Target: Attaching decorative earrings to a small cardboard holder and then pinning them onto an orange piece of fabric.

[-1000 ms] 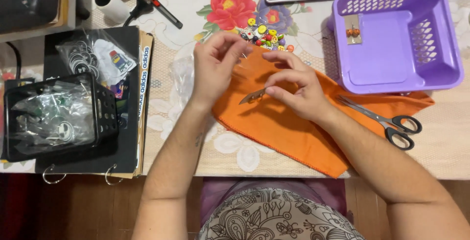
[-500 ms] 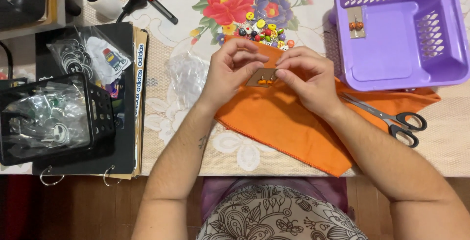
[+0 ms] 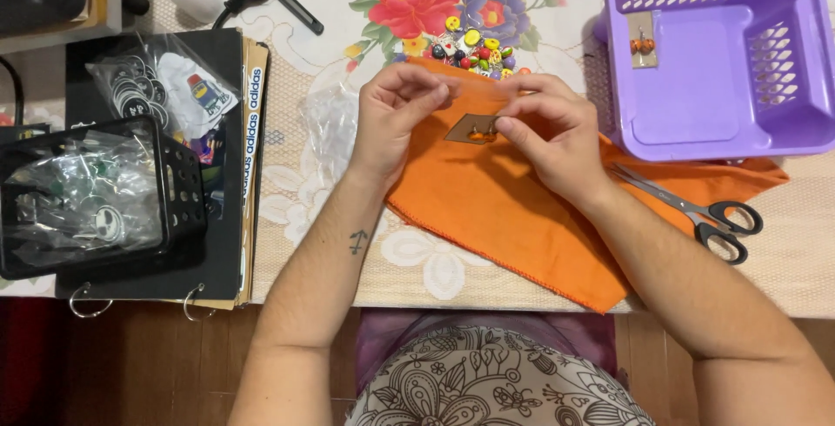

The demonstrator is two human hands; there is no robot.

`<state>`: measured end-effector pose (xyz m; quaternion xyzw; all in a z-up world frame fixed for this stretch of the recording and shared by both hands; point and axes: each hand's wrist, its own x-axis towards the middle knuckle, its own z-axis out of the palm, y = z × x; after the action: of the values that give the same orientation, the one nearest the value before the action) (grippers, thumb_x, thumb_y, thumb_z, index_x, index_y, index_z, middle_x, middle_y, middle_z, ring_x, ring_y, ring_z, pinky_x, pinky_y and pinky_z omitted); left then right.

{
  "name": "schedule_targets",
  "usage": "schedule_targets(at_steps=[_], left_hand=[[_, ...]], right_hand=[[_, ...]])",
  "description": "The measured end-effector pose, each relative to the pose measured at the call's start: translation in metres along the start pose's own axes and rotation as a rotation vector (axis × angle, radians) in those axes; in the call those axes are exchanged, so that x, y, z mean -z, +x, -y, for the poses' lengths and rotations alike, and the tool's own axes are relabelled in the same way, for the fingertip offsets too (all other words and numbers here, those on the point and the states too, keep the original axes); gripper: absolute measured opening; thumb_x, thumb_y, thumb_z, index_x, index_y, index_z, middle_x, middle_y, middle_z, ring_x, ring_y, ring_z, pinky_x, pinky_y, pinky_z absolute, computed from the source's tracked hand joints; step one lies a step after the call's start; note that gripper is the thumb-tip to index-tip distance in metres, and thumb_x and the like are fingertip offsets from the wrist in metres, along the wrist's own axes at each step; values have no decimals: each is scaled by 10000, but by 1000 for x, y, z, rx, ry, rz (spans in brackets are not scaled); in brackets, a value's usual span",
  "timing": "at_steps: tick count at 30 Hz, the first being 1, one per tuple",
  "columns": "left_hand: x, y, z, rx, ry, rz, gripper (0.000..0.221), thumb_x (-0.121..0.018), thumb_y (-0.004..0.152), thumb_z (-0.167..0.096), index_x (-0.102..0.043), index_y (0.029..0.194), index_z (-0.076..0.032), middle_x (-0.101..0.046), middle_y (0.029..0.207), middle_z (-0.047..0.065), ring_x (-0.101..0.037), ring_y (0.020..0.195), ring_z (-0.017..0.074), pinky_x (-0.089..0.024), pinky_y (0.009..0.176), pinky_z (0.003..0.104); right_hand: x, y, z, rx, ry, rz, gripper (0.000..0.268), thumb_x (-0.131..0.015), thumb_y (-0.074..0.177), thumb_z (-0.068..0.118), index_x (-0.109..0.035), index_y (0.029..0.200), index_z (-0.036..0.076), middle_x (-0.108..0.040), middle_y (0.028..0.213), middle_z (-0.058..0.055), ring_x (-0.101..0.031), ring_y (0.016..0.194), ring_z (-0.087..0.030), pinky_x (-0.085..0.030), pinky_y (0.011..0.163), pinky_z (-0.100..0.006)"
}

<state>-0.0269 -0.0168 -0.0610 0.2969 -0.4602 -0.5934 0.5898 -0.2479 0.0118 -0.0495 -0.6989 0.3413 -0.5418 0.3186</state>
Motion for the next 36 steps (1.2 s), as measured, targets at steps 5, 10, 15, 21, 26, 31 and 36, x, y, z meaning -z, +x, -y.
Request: schedule_targets(at_steps=[5,10,15,21,26,31,36], left_hand=[[-14,-8,-19,-55,206,-43,340,-756,909,-18,-637,1226,-40,-774,982,111,-746,911,132,-614,845,242],[-30,-14,-42,74,353,42,649,-768,893,-24,-476,1466,-102,-779,910,65,-744,918,118,-602,855,231],[-28,-16,-36,95,197,66,572,-753,904,-12,-518,1419,-93,-782,931,97,-760,1004,177,-615,875,270],[-18,-13,-2,120,-151,15,290,-720,938,-59,-665,1210,27,-744,1061,256,-754,993,287,-640,836,302],[-28,-16,-11,144,-103,-33,231,-734,923,-102,-723,1114,29,-764,996,215,-760,940,229,-636,811,247],[-19,-14,-2,104,-75,-61,195,-724,941,-106,-732,1078,33,-758,973,247,-764,927,276,-653,796,322],[-12,-10,-5,44,-6,-116,184,-745,928,-123,-714,1020,33,-765,907,215,-771,854,234,-645,760,286]], right_hand=[[0,4,25,103,-136,18,63,-725,980,137,-719,966,75,-559,1445,-202,-512,1354,-370,-447,1035,-436],[-2,4,27,104,-191,79,56,-702,979,139,-720,967,87,-554,1436,-215,-499,1374,-382,-439,1122,-494],[-3,2,20,100,-159,73,62,-729,972,77,-708,933,34,-723,984,-91,-615,1114,-296,-467,1085,-442],[1,3,4,115,-38,-12,96,-774,948,93,-736,931,6,-737,964,-148,-640,1040,-354,-491,976,-451],[1,4,2,98,-19,-22,98,-776,946,81,-732,929,-6,-735,970,-154,-636,1056,-346,-483,996,-443],[-2,3,4,77,-7,9,104,-787,929,99,-732,933,12,-738,1037,-160,-629,1103,-350,-464,1027,-475],[-4,4,10,118,-68,97,71,-791,917,124,-758,912,61,-744,1045,-125,-617,1146,-350,-443,1053,-461]])
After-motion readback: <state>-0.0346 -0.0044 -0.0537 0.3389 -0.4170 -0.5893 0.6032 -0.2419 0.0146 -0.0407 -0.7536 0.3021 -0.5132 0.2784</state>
